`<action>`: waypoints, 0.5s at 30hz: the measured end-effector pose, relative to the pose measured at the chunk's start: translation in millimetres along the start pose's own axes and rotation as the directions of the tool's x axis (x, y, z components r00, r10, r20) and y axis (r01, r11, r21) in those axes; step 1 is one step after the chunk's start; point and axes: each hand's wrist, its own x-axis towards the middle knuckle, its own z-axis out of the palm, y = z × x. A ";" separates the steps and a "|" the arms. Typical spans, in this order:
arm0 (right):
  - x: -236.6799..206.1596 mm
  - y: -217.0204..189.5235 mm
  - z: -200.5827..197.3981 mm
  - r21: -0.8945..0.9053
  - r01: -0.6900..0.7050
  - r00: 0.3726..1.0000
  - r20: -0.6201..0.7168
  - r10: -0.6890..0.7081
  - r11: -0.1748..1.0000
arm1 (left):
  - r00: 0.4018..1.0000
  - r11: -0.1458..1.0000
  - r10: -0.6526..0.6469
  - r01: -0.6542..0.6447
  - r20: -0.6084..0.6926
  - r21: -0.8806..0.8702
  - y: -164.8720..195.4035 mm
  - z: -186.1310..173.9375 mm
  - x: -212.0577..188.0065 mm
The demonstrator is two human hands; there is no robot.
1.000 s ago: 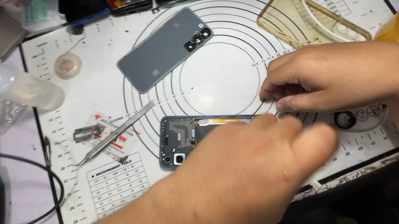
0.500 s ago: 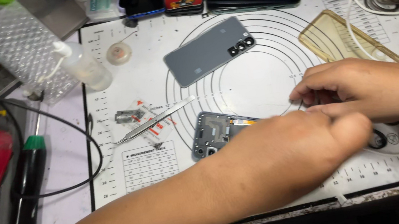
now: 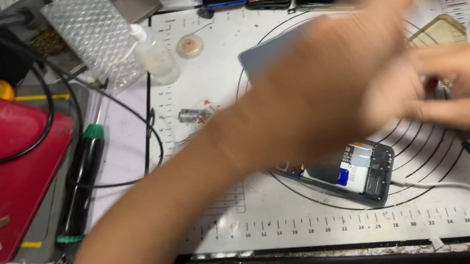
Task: The person reassembles a smartphone on a repair mat: they align the back cover onto the phone body, press it into place, and use a screwdriver to drive screws. They then power the phone on and dial on the keypad to test it.
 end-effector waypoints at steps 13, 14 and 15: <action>149.7 -52.4 -42.7 -0.251 -0.144 0.972 0.146 0.185 0.957 | 0.617 0.292 -0.782 0.482 -0.084 0.826 -97.1 -52.6 -52.4; 150.9 -51.8 -43.3 -0.274 -0.172 0.963 0.155 0.220 0.946 | 0.638 0.302 -0.765 0.472 -0.085 0.828 -98.0 -53.4 -51.9; 152.6 -51.2 -43.2 -0.273 -0.124 0.973 0.153 0.171 0.954 | 0.660 0.312 -0.747 0.461 -0.086 0.830 -98.4 -54.1 -50.9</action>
